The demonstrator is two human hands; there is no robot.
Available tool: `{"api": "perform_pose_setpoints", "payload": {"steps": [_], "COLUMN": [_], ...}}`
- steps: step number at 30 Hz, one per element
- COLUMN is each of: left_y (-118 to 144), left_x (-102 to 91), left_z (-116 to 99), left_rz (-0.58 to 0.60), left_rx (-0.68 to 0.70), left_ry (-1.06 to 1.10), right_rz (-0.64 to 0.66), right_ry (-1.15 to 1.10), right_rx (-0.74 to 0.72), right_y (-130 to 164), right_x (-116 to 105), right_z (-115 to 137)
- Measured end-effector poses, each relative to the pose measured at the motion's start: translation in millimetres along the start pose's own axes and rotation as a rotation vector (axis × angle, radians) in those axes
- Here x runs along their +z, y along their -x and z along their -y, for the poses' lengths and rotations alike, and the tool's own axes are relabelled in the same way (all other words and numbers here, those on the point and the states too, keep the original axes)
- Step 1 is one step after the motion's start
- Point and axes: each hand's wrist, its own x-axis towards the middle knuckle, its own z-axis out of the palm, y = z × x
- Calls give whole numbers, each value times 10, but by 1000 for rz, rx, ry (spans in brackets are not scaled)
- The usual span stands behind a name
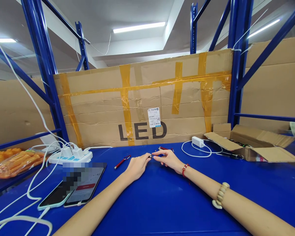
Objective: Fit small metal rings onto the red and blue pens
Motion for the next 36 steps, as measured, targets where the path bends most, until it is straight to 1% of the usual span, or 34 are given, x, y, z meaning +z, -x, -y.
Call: {"api": "perform_pose_setpoints", "payload": {"steps": [4, 11, 17, 24, 30, 36], "left_y": [-7, -9, 12, 19, 16, 11], "left_x": [23, 42, 6, 1, 1, 8], "left_z": [13, 20, -7, -6, 12, 7], "left_rz": [2, 15, 41, 32, 22, 21], "left_rx": [8, 37, -5, 44, 89, 78], "left_ry": [2, 1, 68, 71, 59, 81], "right_rz": [4, 27, 142, 100, 74, 79], "right_ry": [-4, -7, -31, -45, 11, 0], "right_rx": [-29, -24, -17, -20, -20, -11], "right_y": [-21, -17, -18, -17, -18, -11], "right_x": [14, 9, -19, 4, 0, -13], "right_z": [-25, -7, -3, -37, -57, -36]}}
